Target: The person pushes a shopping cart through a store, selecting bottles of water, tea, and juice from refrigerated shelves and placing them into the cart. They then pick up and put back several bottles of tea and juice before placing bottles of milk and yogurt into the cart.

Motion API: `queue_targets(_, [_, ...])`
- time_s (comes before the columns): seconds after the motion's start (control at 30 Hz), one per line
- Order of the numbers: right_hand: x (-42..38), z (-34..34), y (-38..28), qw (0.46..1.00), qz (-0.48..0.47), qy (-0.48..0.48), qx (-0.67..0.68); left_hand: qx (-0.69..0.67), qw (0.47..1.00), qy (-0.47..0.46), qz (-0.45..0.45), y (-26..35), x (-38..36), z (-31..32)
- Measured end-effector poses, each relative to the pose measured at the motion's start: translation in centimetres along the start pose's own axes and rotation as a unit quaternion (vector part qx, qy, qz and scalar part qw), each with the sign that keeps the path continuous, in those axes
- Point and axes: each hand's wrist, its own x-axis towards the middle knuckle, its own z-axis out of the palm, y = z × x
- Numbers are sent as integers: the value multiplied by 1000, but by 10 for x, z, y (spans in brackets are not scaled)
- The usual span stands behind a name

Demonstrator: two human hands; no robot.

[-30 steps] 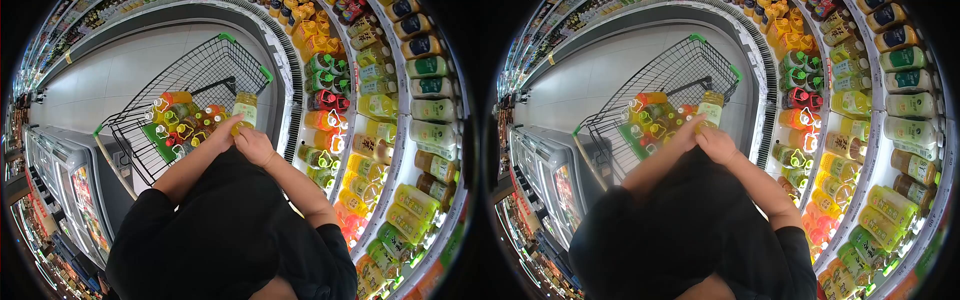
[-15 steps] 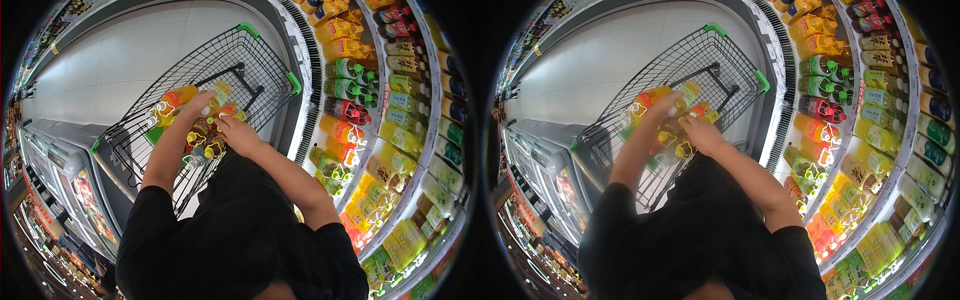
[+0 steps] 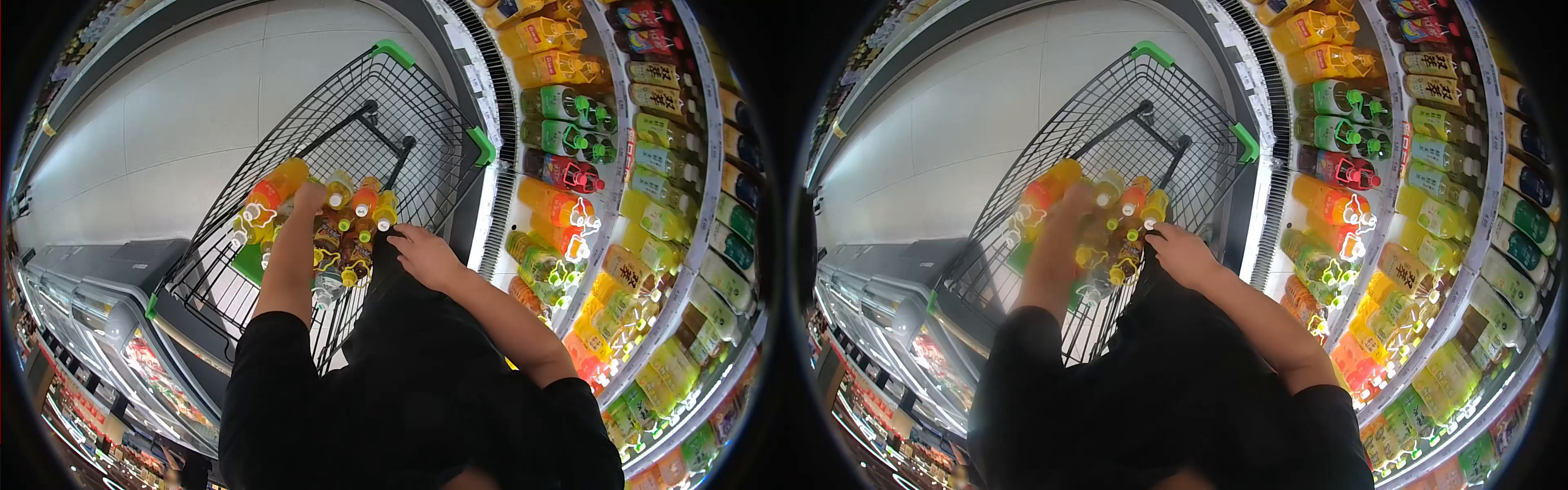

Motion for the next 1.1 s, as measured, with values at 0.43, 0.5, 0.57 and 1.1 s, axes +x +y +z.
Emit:
queue_targets(0.43, [-76,-15,46,997,60,58,3,54,984,131,111,19,-23,9])
queue_targets(0.5, [-92,-35,53,994,99,55,6,98,966,169,170,-28,14,34])
queue_targets(0.57, [-116,-40,83,980,99,171,-22,67,982,148,100,19,-56,1])
queue_targets(1.1, [-295,-274,255,578,359,729,-79,-133,846,232,460,527,-199,-106])
